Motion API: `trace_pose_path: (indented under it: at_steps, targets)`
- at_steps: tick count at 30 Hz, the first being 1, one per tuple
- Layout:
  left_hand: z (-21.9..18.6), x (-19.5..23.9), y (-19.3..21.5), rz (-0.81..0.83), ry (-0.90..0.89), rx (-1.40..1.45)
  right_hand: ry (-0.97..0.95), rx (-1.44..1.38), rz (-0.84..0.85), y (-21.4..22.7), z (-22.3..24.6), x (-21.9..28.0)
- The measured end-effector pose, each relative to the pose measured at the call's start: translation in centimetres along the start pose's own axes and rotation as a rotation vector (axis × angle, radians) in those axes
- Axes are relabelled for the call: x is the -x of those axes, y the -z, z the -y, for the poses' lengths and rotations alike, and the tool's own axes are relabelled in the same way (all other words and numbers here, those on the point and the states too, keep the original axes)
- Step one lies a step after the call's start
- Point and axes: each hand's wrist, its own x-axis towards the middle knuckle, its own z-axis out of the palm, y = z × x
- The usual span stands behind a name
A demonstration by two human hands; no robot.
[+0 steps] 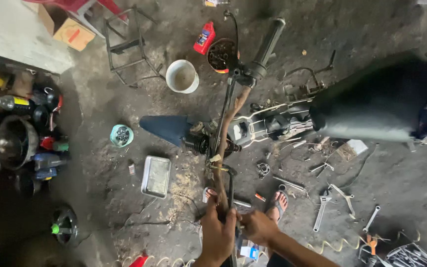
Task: The person works on the handlebar area of a motorcycle, using a wrench to tighten bolts on the handlebar clamp. They also use a white cloth to wipe the handlebar stem and surrounding components.
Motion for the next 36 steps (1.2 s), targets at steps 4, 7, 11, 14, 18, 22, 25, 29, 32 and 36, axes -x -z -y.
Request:
trace_pose_path:
  at_steps: [4, 7, 11, 14, 18, 22, 25, 29, 32, 36]
  targets:
    - [0.6, 0.0, 0.1, 0.008, -0.105, -0.070, -0.346, 0.081, -0.039, -2.5, -5.1, 1.5]
    - [-1.9, -0.4, 0.1, -0.022, -0.009, 0.096, -0.458, 0.151, -0.258, -3.0, -9.2, 3.9]
    - [-3.2, 0.1, 0.4, 0.052, 0.214, 0.031, -0.333, 0.154, -0.400, 0.7, -3.8, 4.2]
    - [0.6, -0.3, 0.5, 0.098, 0.042, 0.213, -0.142, 0.146, -0.448, 1.9, -1.9, 3.0]
    - [-0.4, -0.1, 0.6, -0.026, 0.025, -0.024, -0.075, 0.156, -0.455, 1.9, -0.4, 2.0]
    - [-0.7, 0.0, 0.5, -0.031, -0.058, 0.072, 0.043, 0.143, -0.514, 1.4, -0.2, 1.7]
    - [-0.9, 0.0, 0.5, -0.034, 0.009, -0.038, 0.048, 0.129, -0.526, 1.5, 0.2, 1.3]
    - [-1.1, -0.1, 0.5, 0.069, -0.048, 0.146, 0.084, 0.117, -0.530, 2.3, 1.7, 0.6]
    - [-0.8, -0.2, 0.5, 0.006, -0.121, 0.017, 0.109, 0.112, -0.546, 2.4, 1.8, 0.4]
    - [-1.0, -0.2, 0.5, 0.005, -0.046, 0.030, 0.134, 0.097, -0.596, 1.8, 1.1, 0.4]
